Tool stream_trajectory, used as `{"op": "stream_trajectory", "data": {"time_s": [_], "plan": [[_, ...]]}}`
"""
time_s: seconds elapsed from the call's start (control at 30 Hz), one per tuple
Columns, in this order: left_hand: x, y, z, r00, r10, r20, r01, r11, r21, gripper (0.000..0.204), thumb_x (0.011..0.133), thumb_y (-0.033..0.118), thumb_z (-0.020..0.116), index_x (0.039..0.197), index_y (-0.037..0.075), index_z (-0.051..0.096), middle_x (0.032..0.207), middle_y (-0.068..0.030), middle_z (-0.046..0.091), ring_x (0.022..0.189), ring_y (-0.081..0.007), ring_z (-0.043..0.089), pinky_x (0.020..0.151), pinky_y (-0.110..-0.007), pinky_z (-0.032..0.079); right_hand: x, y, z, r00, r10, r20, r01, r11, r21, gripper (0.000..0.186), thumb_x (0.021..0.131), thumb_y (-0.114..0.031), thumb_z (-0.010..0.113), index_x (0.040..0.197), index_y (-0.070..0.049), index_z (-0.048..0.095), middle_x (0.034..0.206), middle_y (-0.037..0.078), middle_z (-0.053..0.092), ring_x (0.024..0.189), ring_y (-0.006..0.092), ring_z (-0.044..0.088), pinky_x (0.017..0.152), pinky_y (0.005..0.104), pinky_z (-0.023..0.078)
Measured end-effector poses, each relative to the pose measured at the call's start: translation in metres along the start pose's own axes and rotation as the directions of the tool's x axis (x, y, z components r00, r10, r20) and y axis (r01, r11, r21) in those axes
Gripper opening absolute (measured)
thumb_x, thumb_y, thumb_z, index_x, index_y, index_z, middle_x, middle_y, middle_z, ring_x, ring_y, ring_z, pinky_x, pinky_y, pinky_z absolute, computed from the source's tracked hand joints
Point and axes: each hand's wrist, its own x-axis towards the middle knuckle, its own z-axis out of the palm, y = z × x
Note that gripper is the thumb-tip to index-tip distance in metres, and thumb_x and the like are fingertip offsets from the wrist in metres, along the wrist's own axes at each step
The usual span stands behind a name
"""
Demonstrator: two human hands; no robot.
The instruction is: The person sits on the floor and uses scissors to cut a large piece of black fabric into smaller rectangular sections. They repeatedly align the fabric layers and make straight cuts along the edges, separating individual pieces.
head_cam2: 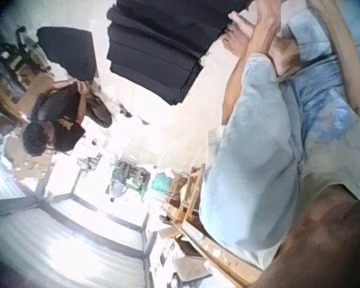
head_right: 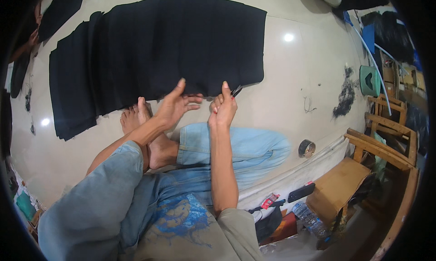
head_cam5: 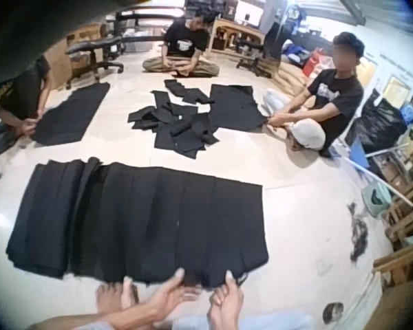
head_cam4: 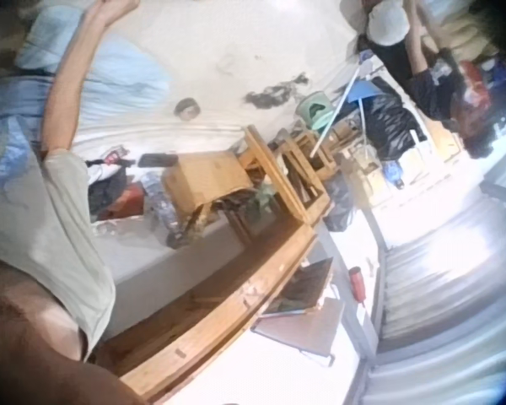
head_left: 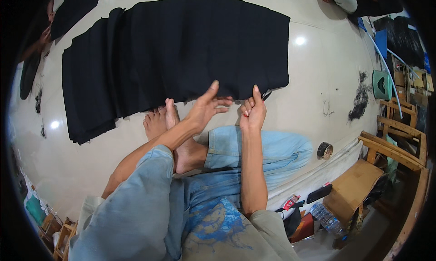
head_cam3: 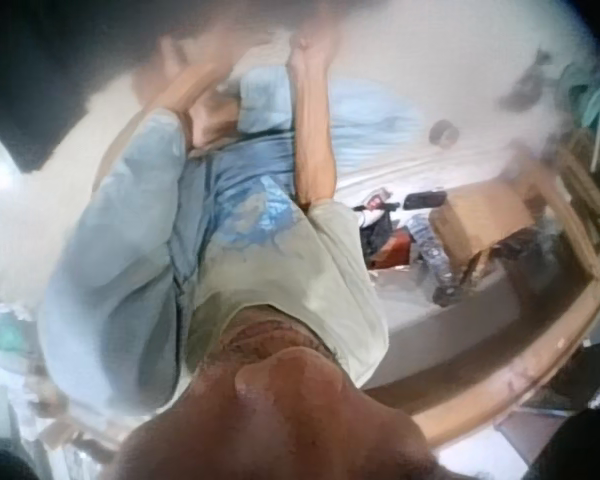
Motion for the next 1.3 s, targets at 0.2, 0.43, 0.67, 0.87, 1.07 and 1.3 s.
{"op": "stream_trajectory", "data": {"time_s": [0.2, 0.43, 0.67, 0.87, 1.07, 1.3], "plan": [[0.018, -0.01, 0.021, 0.998, -0.061, 0.024, 0.06, 0.997, 0.046, 0.037, 0.098, 0.038, 0.064, 0.11, 0.004, 0.066, 0.105, -0.0084, 0.067, 0.094, -0.0177, 0.063, 0.084, -0.033, 0.05, -0.043, -0.012, 0.022, 0.992, -0.121, -0.014, 0.118, 0.98, -0.159, 0.019, 0.095, -0.02, 0.071, 0.084, -0.011, 0.057, 0.067, -0.007, 0.046, 0.045, 0.0022, 0.029, 0.041, 0.0195, 0.025], [0.008, -0.008, 0.011, 0.992, 0.08, -0.098, -0.069, 0.991, 0.117, 0.031, 0.098, 0.03, 0.067, 0.103, -0.001, 0.069, 0.091, -0.0111, 0.069, 0.08, -0.0177, 0.063, 0.072, -0.032, 0.051, 0.004, 0.001, -0.028, 0.985, 0.136, 0.105, -0.164, 0.929, 0.333, 0.01, 0.095, -0.016, 0.07, 0.092, -0.01, 0.062, 0.074, -0.006, 0.053, 0.044, 0.0036, 0.031, 0.038, 0.0199, 0.025], [0.0, 0.002, 0.0, 0.995, -0.07, 0.066, 0.07, 0.998, 0.006, 0.033, 0.102, 0.033, 0.059, 0.109, 0.0, 0.062, 0.095, -0.0256, 0.07, 0.088, -0.0225, 0.071, 0.082, -0.03, 0.058, 0.0, -0.042, -0.046, 0.795, -0.525, -0.304, 0.438, 0.843, -0.313, 0.044, 0.091, -0.02, 0.075, 0.122, 0.0, 0.05, 0.075, -0.004, 0.048, 0.051, 0.0015, 0.038, 0.039, 0.0186, 0.027], [0.001, -0.002, 0.005, 0.99, -0.098, 0.098, 0.102, 0.994, -0.043, 0.025, 0.103, 0.032, 0.056, 0.104, 0.007, 0.059, 0.119, -0.034, 0.064, 0.104, -0.0269, 0.071, 0.098, -0.031, 0.056, -0.068, -0.033, -0.028, 0.912, -0.355, -0.206, 0.327, 0.932, -0.159, 0.059, 0.105, -0.057, 0.038, 0.121, -0.002, 0.049, 0.071, -0.003, 0.043, 0.047, 0.0024, 0.032, 0.038, 0.0191, 0.024], [-0.001, -0.002, 0.008, 0.987, -0.087, 0.134, 0.088, 0.996, 0.0, 0.025, 0.103, 0.034, 0.056, 0.094, 0.011, 0.059, 0.124, -0.032, 0.061, 0.11, -0.0263, 0.068, 0.101, -0.034, 0.053, -0.103, 0.012, -0.013, 0.983, 0.132, 0.13, -0.091, 0.956, -0.279, 0.057, 0.107, -0.054, 0.033, 0.11, -0.002, 0.057, 0.07, -0.003, 0.05, 0.046, 0.001, 0.031, 0.038, 0.0178, 0.021], [-0.001, -0.002, 0.003, 0.995, -0.07, 0.074, 0.061, 0.991, 0.12, 0.041, 0.102, 0.038, 0.058, 0.108, -0.001, 0.066, 0.113, -0.0243, 0.066, 0.105, -0.0241, 0.065, 0.098, -0.038, 0.051, -0.093, 0.007, -0.01, 0.969, 0.189, 0.159, -0.121, 0.925, -0.361, 0.048, 0.105, -0.045, 0.048, 0.104, -0.001, 0.065, 0.065, -0.004, 0.049, 0.041, 0.0, 0.03, 0.037, 0.0184, 0.021]]}}
